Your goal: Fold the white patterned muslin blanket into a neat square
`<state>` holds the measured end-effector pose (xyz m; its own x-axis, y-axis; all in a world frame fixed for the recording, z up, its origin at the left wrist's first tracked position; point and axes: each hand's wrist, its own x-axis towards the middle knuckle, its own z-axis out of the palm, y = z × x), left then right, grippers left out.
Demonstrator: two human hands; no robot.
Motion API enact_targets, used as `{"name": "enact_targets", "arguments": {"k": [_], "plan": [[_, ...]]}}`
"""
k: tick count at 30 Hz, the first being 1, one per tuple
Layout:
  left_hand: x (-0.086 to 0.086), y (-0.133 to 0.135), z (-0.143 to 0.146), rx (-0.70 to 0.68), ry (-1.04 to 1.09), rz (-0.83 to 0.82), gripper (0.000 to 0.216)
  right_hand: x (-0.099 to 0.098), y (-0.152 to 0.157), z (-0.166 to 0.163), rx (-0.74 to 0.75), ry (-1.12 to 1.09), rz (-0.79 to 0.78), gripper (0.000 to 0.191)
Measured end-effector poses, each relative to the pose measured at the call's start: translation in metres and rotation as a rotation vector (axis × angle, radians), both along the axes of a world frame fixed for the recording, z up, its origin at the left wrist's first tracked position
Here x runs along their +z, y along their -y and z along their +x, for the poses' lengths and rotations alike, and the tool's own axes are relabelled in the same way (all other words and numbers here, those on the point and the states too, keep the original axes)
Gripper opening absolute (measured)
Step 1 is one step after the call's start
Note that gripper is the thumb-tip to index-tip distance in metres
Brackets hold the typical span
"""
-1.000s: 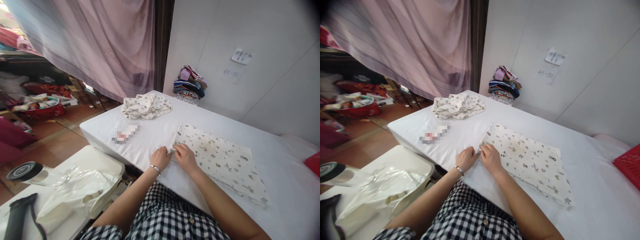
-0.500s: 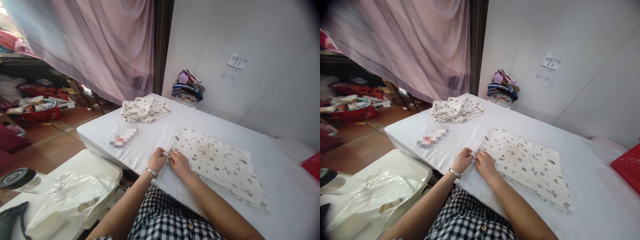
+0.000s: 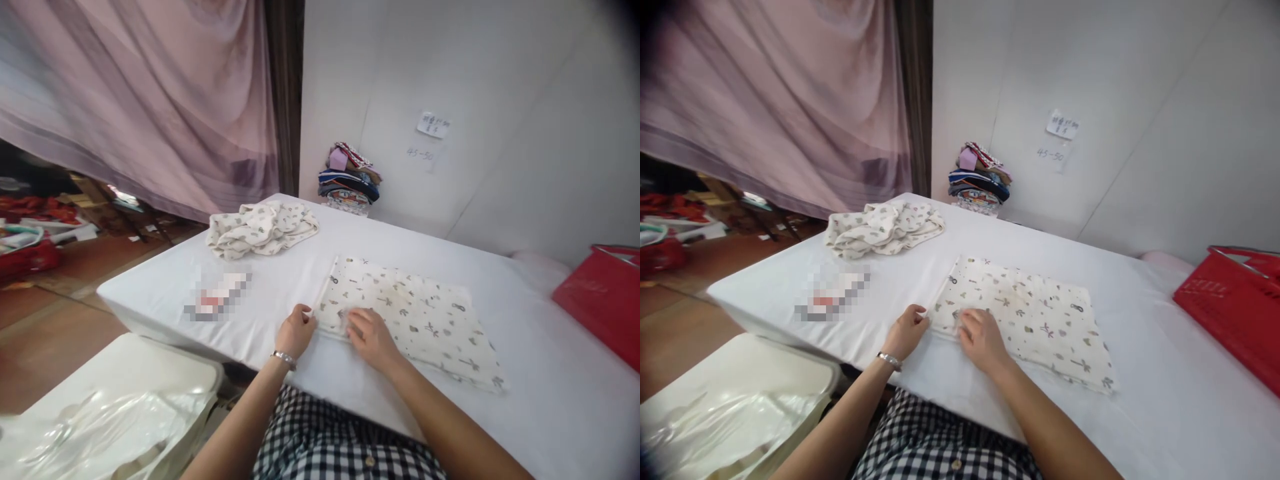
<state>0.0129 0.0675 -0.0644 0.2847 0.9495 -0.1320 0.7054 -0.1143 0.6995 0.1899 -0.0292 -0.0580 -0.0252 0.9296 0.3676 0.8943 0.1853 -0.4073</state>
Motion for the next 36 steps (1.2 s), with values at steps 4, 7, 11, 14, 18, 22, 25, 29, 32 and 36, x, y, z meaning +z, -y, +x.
{"name": "enact_targets", "arguments": {"k": [4,7,11,14,18,22,25,29,32,36], "plan": [[0.003,0.004,0.004,0.007,-0.167,0.064,0.023,-0.009,0.046,0.039,-0.081,0.179,-0.209,0.040],[0.006,0.008,0.008,0.005,-0.265,0.115,0.025,-0.017,0.088,0.066,-0.210,0.241,-0.322,0.046],[0.010,0.008,0.010,-0.007,-0.325,0.132,0.029,-0.026,0.147,0.106,-0.449,0.273,-0.358,0.049],[0.013,0.005,0.010,-0.024,-0.385,0.130,0.032,-0.029,0.183,0.128,-0.614,0.315,-0.327,0.049],[0.017,-0.001,0.011,-0.080,-0.488,0.139,0.032,-0.033,0.204,0.136,-0.700,0.334,-0.303,0.049],[0.019,0.000,0.019,-0.170,-0.494,0.431,0.031,-0.037,0.206,0.137,-0.625,0.235,-0.310,0.053],[0.014,0.006,0.031,-0.316,-0.378,0.710,0.037,-0.038,0.208,0.148,-0.640,0.072,-0.179,0.051],[-0.001,0.005,0.041,-0.505,-0.419,0.667,0.048,-0.035,0.217,0.172,-0.860,-0.214,0.076,0.048],[-0.011,-0.001,0.040,-0.518,-0.484,0.540,0.055,-0.032,0.224,0.184,-1.028,-0.499,0.081,0.046],[-0.012,-0.004,0.039,-0.528,-0.501,0.537,0.060,-0.028,0.226,0.185,-1.096,-0.647,0.010,0.044]]}}
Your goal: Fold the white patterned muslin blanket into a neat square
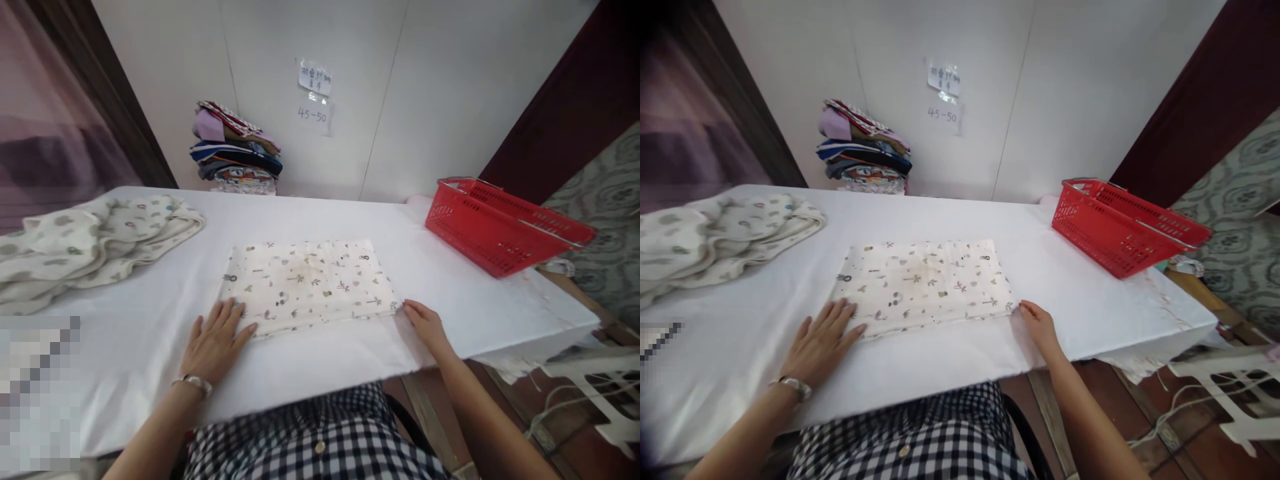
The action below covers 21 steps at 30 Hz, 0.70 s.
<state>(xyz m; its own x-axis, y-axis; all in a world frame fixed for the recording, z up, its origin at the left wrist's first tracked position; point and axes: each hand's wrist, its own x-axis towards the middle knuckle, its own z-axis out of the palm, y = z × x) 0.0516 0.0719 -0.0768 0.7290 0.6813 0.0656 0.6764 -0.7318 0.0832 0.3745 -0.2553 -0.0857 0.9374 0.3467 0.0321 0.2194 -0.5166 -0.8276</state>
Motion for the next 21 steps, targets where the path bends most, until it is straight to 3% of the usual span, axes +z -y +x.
{"name": "enact_targets", "arguments": {"k": [6,10,14,21], "plan": [[0.000,0.001,0.002,-0.005,-0.006,0.004,0.061,0.010,-0.013,0.002,0.035,-0.076,-0.090,0.044],[-0.001,0.000,0.002,0.008,-0.012,-0.002,0.062,0.018,-0.020,0.008,0.102,-0.156,-0.103,0.029],[0.001,0.001,0.003,0.024,-0.003,-0.014,0.062,0.029,-0.026,0.010,0.088,-0.339,0.041,0.017],[0.002,0.001,0.005,0.033,-0.002,-0.026,0.063,0.041,-0.032,0.011,0.138,-0.493,0.210,0.020]]}}
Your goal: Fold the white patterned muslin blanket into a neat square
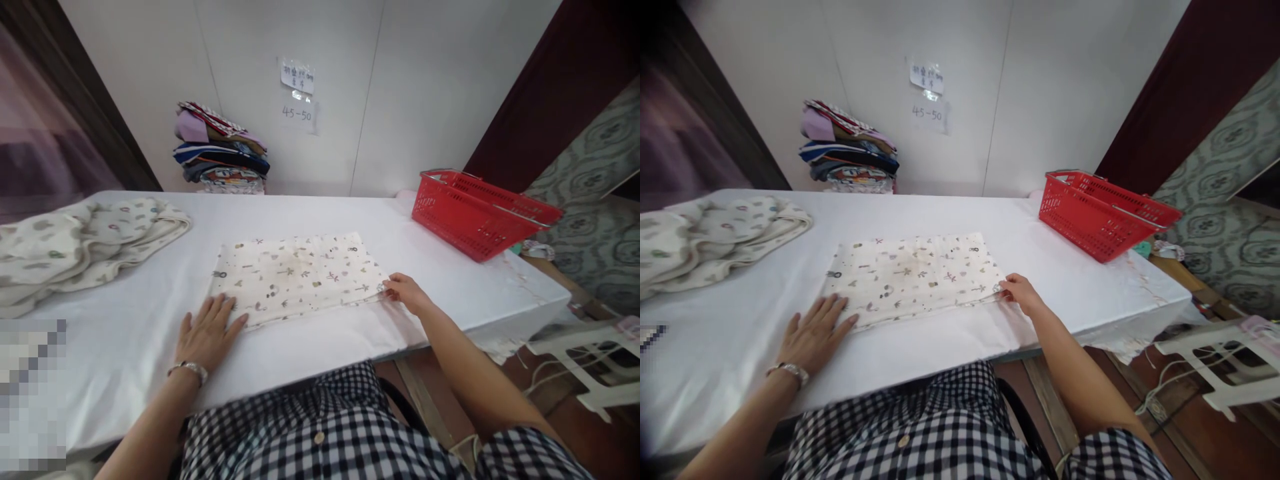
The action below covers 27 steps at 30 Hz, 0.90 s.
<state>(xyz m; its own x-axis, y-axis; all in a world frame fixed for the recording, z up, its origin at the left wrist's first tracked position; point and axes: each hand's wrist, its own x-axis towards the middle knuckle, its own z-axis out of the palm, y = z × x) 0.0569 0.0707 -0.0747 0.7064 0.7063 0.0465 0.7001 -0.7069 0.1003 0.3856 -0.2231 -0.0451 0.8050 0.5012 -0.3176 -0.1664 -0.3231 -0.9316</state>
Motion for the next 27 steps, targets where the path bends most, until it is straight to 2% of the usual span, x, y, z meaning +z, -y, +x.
{"name": "enact_targets", "arguments": {"k": [5,8,12,16,21,27], "plan": [[-0.005,-0.004,-0.001,-0.011,0.020,0.007,0.063,0.001,-0.001,0.002,0.040,-0.116,0.066,0.030],[-0.006,-0.004,-0.001,-0.012,0.034,0.008,0.063,0.002,0.000,0.007,0.060,-0.200,-0.034,0.035],[-0.004,-0.002,-0.001,-0.013,0.053,-0.008,0.061,0.004,-0.001,0.015,0.068,-0.196,-0.131,0.033],[-0.002,-0.002,-0.003,-0.007,0.075,-0.039,0.063,0.010,-0.007,0.019,0.121,-0.195,-0.185,0.025],[0.001,-0.004,-0.011,-0.076,0.067,-0.077,0.068,0.015,-0.014,0.019,0.230,-0.221,-0.245,0.013],[-0.001,-0.004,-0.010,-0.087,0.029,-0.054,0.068,0.012,-0.018,0.018,0.288,-0.121,-0.406,0.020]]}}
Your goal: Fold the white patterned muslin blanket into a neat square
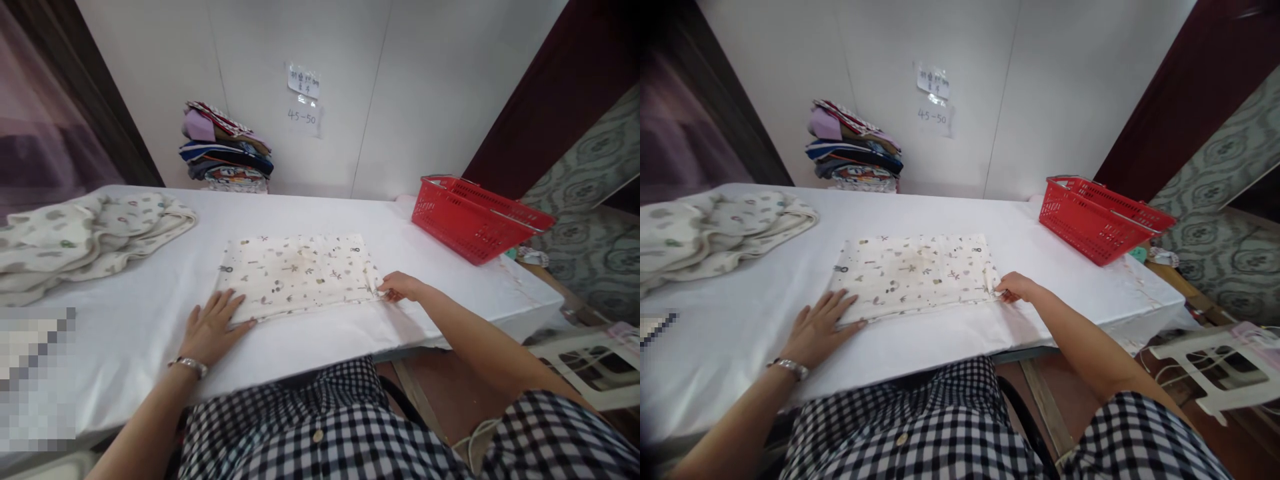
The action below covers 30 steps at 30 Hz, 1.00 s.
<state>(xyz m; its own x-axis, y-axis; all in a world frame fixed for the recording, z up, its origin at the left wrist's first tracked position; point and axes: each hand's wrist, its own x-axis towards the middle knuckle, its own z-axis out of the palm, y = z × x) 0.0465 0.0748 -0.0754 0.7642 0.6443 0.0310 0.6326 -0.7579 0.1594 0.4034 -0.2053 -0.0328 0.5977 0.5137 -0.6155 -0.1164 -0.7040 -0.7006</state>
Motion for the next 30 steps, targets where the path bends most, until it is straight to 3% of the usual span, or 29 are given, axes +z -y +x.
{"name": "enact_targets", "arguments": {"k": [6,19,30], "plan": [[-0.002,0.000,0.001,-0.004,0.023,0.020,0.068,0.003,-0.002,0.002,0.029,0.105,-0.034,0.024],[-0.004,-0.001,0.000,-0.002,0.044,-0.011,0.070,0.012,-0.007,-0.011,0.033,0.043,0.013,0.020],[-0.004,0.004,0.003,-0.002,0.062,-0.014,0.072,0.012,0.016,0.004,-0.135,0.037,0.146,0.026]]}}
